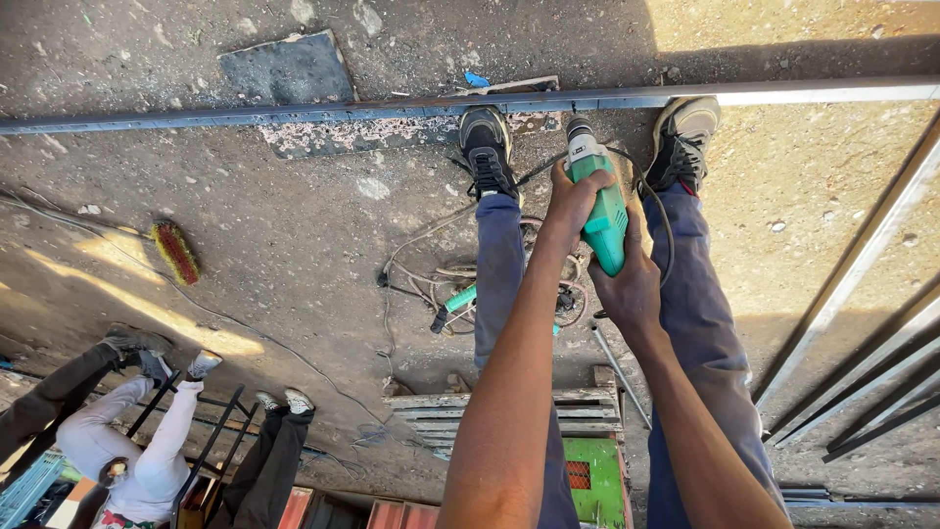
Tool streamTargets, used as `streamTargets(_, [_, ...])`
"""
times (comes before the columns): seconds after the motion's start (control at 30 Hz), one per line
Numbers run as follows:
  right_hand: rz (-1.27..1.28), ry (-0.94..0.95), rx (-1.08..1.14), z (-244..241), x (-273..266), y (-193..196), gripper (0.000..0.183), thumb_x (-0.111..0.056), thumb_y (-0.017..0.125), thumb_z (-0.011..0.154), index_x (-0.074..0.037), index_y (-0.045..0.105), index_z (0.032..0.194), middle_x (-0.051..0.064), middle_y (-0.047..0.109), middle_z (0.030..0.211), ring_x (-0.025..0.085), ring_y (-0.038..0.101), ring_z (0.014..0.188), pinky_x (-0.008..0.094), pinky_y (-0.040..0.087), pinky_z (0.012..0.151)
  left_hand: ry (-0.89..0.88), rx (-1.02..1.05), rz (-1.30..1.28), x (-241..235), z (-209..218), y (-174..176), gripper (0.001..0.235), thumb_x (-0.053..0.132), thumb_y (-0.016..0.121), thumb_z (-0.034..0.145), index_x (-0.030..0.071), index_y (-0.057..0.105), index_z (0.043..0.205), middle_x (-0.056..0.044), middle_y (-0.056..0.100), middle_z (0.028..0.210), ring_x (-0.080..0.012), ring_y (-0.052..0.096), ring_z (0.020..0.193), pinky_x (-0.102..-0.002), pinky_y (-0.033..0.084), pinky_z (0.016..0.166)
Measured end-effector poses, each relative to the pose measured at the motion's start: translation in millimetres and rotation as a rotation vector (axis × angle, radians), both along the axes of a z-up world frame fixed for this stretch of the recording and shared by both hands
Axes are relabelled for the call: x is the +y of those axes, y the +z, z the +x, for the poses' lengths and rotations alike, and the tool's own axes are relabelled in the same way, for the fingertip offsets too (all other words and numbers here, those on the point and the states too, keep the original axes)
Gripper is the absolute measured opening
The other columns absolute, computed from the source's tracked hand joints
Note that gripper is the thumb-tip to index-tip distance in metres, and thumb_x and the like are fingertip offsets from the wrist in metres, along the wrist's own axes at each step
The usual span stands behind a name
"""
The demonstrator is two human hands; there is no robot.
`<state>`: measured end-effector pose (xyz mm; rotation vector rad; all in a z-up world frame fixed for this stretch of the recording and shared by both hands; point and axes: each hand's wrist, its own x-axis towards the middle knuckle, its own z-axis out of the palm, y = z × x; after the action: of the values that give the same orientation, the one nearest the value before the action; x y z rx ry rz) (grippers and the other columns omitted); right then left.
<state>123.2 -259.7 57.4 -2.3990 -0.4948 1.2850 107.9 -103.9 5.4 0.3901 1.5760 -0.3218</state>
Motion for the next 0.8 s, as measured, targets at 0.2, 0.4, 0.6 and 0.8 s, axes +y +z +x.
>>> streamTargets(0.2, [-0.015,0.022,-0.030,-3,-5,-7,0.086,-0.022,0.072,0.089,-0.020,0.030,0.164,0.033,0.068,0.119,0.059,0.067,0.097,0.071,0.055,0.077,0.008,-0.019,0.020,-2,-6,-3,0.109,0.032,0.079,0.074,0.009,0.020,0.163,-0.028,0.044,0.142,-0.0478,0.052,0.128,-0.058,0.047,0.093])
streamTargets(0.4, [-0.011,0.109,-0.077,-12,-14,-15,0.089,-0.022,0.071,0.088,-0.022,0.026,0.165,0.029,0.069,0.119,0.057,0.069,0.088,0.070,0.056,0.072,0.077,-0.058,0.020,-2,-16,-11,0.102,0.032,0.081,0.076,0.007,0.028,0.159,-0.030,0.047,0.137,-0.0464,0.054,0.121,-0.057,0.048,0.091])
streamTargets(0.6, [-0.005,0.249,-0.074,0,9,-2,0.093,-0.026,0.069,0.084,-0.020,0.024,0.165,0.024,0.068,0.126,0.055,0.070,0.085,0.068,0.057,0.070,0.128,-0.062,0.033,-3,-36,-17,0.112,0.041,0.083,0.078,0.007,0.020,0.164,-0.031,0.045,0.138,-0.0423,0.054,0.119,-0.057,0.048,0.089])
streamTargets(0.8, [-0.057,0.479,-0.064,12,38,22,0.094,-0.028,0.066,0.081,-0.014,0.024,0.165,0.020,0.066,0.118,0.051,0.072,0.080,0.064,0.059,0.063,0.121,0.008,0.329,9,-25,57,0.070,0.036,0.061,0.100,-0.002,0.037,0.154,-0.036,0.039,0.149,-0.0564,0.033,0.146,-0.073,0.032,0.113])
